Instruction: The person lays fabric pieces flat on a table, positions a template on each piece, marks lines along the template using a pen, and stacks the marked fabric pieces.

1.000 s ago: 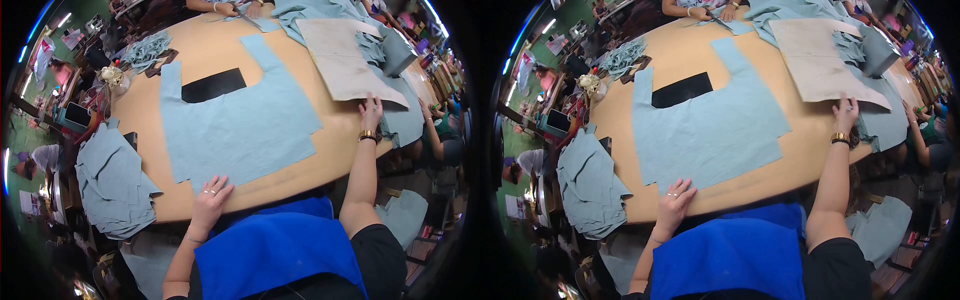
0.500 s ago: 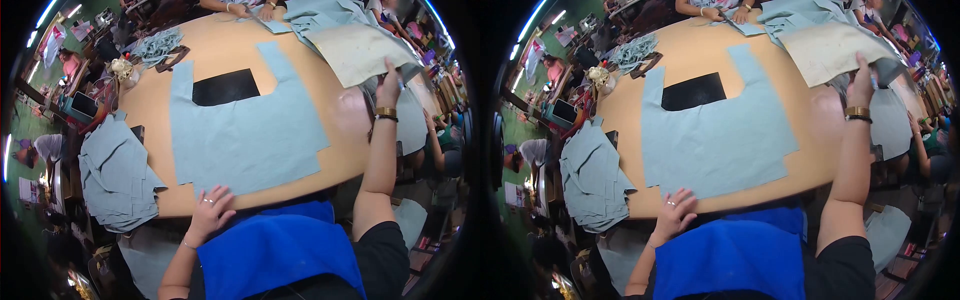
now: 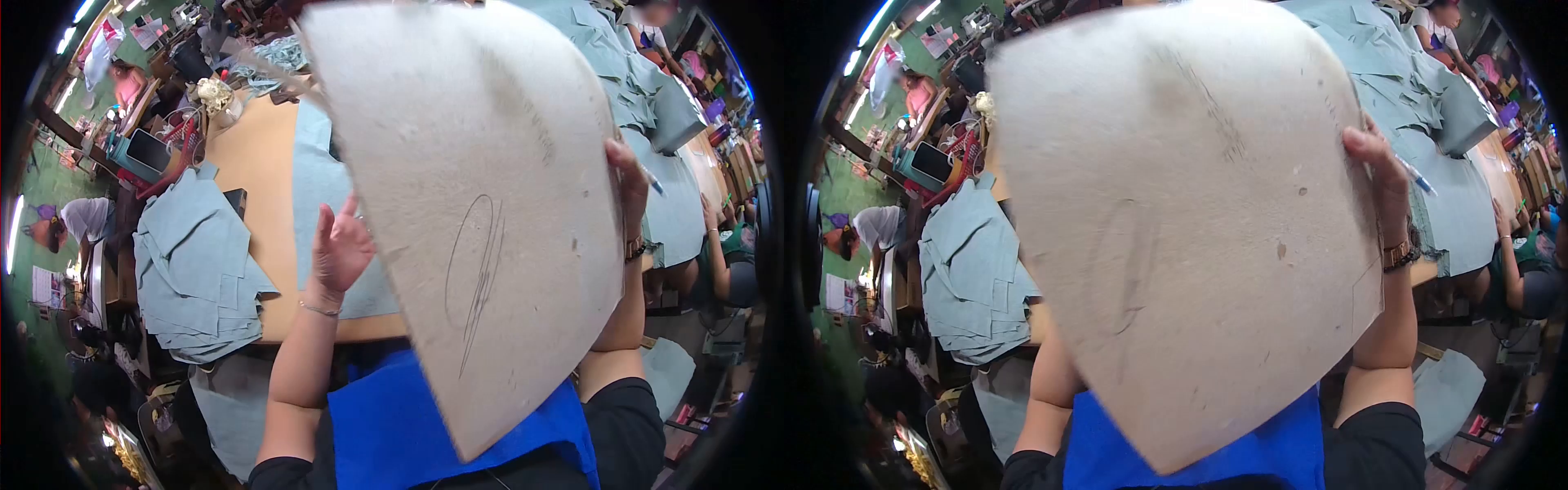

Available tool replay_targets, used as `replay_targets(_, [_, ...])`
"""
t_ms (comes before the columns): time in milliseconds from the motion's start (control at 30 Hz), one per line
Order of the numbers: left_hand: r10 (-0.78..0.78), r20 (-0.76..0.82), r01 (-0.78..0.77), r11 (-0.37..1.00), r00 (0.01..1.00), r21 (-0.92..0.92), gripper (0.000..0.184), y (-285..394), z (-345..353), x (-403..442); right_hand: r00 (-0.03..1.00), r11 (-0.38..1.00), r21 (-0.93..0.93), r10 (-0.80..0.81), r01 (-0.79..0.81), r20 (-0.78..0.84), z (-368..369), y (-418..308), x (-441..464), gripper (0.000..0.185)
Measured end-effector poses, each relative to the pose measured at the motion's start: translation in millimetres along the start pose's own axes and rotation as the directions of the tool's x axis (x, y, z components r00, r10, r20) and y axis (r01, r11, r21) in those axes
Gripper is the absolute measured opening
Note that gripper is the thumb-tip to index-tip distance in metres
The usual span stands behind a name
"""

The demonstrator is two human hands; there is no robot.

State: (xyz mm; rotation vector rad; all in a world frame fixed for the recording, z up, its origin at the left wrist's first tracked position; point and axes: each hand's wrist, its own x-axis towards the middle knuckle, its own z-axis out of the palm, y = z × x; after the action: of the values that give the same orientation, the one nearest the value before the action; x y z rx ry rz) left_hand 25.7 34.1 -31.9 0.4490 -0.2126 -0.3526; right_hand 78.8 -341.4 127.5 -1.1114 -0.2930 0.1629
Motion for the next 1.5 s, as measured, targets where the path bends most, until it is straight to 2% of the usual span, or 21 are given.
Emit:
replay_targets(33, [0.002,0.074,0.004,0.997,0.997,-0.083,0.081,0.9,-12.5,-1.5,0.998,1.000,-0.012,-0.014,0.014,-0.055,-4.8,10.9,-0.3,0.053])
replay_targets(67, [0.053,-0.152,-0.031,0.989,0.987,0.141,0.078,9.1,12.2,-11.1,0.993,0.999,-0.024,-0.030,0.027,-0.112,-9.9,21.0,-0.9,0.057])
replay_targets(100, [0.147,-0.352,-0.010,0.932,0.924,0.363,0.076,17.2,23.5,-19.5,0.992,0.999,-0.028,-0.020,0.017,-0.121,-17.1,28.6,-2.1,0.058])
replay_targets(133, [0.148,-0.321,-0.048,0.952,0.935,0.301,0.073,26.8,2.5,-28.7,0.991,0.999,-0.031,-0.011,0.007,-0.130,-26.9,34.6,-3.5,0.059])
replay_targets(167, [0.160,-0.306,-0.049,0.939,0.939,0.339,0.072,33.0,-2.6,-32.5,0.991,0.999,-0.035,-0.002,-0.003,-0.137,-37.5,40.9,-4.8,0.059])
replay_targets(233, [0.163,-0.427,0.088,0.856,0.889,0.509,0.068,34.3,-9.9,-32.5,0.979,1.000,-0.011,-0.023,0.021,-0.202,-49.6,48.0,-6.7,0.059])
replay_targets(333, [0.164,-0.484,0.083,0.890,0.859,0.449,0.062,3.8,16.1,-0.7,0.977,0.999,0.009,-0.044,0.047,-0.210,-17.5,37.5,-4.9,0.060])
replay_targets(367, [0.150,-0.496,0.078,0.909,0.856,0.409,0.061,-8.5,22.7,11.4,0.985,0.999,0.037,0.042,-0.036,-0.168,-1.1,27.7,-6.1,0.060])
replay_targets(500, [0.072,-0.505,0.055,0.971,0.860,0.233,0.056,-53.5,28.7,31.2,0.999,0.992,0.120,0.042,-0.043,0.006,24.7,30.3,8.5,0.061])
replay_targets(567, [0.059,-0.500,0.037,0.983,0.864,0.180,0.054,-58.9,24.9,30.6,0.997,0.992,0.101,0.072,-0.073,0.020,22.3,29.9,11.2,0.062])
replay_targets(667, [0.097,-0.506,-0.006,0.984,0.857,0.178,0.051,-46.7,16.7,18.6,0.993,0.999,0.039,-0.023,0.027,-0.114,15.8,31.8,8.4,0.062])
replay_targets(733, [0.195,-0.525,-0.059,0.963,0.828,0.264,0.048,-22.8,7.6,2.9,0.981,0.999,-0.030,-0.048,0.043,-0.190,-9.7,33.0,6.2,0.061])
replay_targets(800, [0.364,-0.515,-0.110,0.882,0.776,0.458,0.046,9.8,0.6,-21.3,0.977,0.998,-0.044,-0.052,0.044,-0.206,-37.3,42.4,5.7,0.058])
replay_targets(833, [0.467,-0.433,-0.121,0.775,0.771,0.620,0.046,25.2,1.2,-32.4,0.977,0.997,-0.060,-0.051,0.039,-0.209,-49.3,48.1,4.5,0.056])
replay_targets(867, [0.565,-0.462,-0.100,0.700,0.684,0.707,0.047,38.2,-24.4,-54.0,0.976,0.996,-0.077,-0.049,0.033,-0.212,-56.7,55.4,2.9,0.055])
replay_targets(967, [0.520,-0.516,0.210,0.535,0.681,0.818,0.048,50.0,-11.3,-73.4,0.964,0.943,-0.288,0.093,-0.165,-0.249,-57.2,83.5,-2.8,0.053])
replay_targets(1067, [0.512,-0.514,0.334,0.405,0.688,0.851,0.049,48.2,-21.6,-74.3,0.957,0.768,-0.581,0.145,-0.270,-0.253,-85.7,120.5,-4.2,0.052])
replay_targets(1167, [0.517,-0.525,0.453,0.271,0.676,0.850,0.047,49.9,-20.4,-69.9,0.962,0.750,-0.618,0.093,-0.237,-0.256,-96.6,143.4,-5.0,0.054])
replay_targets(1200, [0.522,-0.531,0.486,0.234,0.668,0.842,0.046,49.7,-18.0,-67.2,0.947,0.736,-0.610,0.139,-0.295,-0.290,-93.5,140.7,-5.6,0.055])
replay_targets(1300, [0.508,-0.565,0.568,0.168,0.651,0.806,0.046,52.8,-4.9,-60.3,0.952,0.737,-0.624,0.089,-0.261,-0.293,-96.1,145.8,-4.9,0.057])
replay_targets(1500, [0.581,-0.521,0.619,0.036,0.625,0.784,0.059,54.6,-9.2,-53.5,0.949,0.724,-0.656,-0.004,-0.215,-0.315,-99.6,156.4,-4.3,0.059])
